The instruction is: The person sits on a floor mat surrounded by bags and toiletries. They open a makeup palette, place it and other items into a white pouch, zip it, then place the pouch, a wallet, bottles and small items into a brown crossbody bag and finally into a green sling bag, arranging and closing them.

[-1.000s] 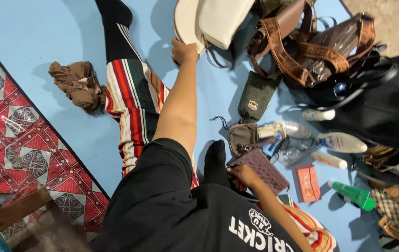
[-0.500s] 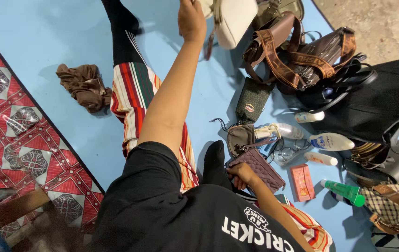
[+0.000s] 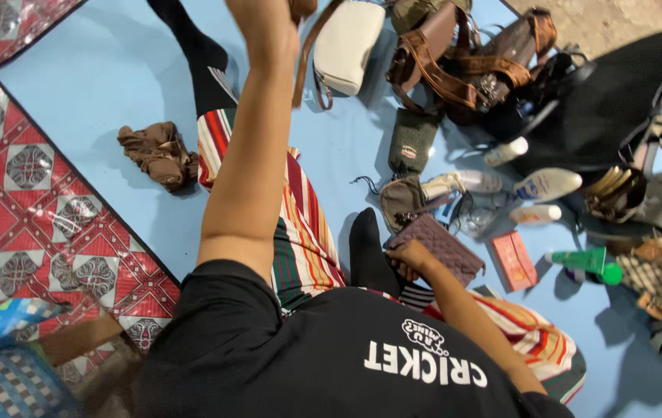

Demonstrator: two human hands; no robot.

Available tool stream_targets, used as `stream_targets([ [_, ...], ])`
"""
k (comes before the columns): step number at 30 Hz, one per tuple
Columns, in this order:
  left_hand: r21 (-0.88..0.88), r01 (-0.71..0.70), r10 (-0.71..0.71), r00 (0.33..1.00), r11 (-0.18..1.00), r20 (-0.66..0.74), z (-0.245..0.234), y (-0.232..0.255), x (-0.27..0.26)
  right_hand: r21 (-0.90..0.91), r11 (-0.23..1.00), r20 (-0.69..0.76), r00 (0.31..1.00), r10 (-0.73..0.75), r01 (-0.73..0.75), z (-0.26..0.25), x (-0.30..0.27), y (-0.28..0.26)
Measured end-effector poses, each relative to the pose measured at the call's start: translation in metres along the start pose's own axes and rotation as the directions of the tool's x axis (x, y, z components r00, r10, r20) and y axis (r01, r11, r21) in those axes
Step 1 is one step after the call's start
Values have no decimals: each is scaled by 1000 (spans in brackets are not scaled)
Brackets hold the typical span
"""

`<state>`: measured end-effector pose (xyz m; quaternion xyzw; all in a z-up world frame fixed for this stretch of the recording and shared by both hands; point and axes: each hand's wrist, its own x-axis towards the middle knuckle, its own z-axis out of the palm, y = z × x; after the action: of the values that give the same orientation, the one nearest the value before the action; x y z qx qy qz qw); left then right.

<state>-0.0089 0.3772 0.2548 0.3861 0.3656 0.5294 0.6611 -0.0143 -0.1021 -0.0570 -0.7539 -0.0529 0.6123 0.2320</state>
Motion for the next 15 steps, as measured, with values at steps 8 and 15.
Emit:
stream_targets([
  [8, -194, 642, -435, 680, 741, 590, -73, 19, -155, -821, 373, -502, -236, -832, 432, 5, -134, -70],
  [15, 109, 921, -830, 281, 375, 483, -150, -69, -176, -741, 593, -652, -126, -747, 314, -23, -217, -60],
])
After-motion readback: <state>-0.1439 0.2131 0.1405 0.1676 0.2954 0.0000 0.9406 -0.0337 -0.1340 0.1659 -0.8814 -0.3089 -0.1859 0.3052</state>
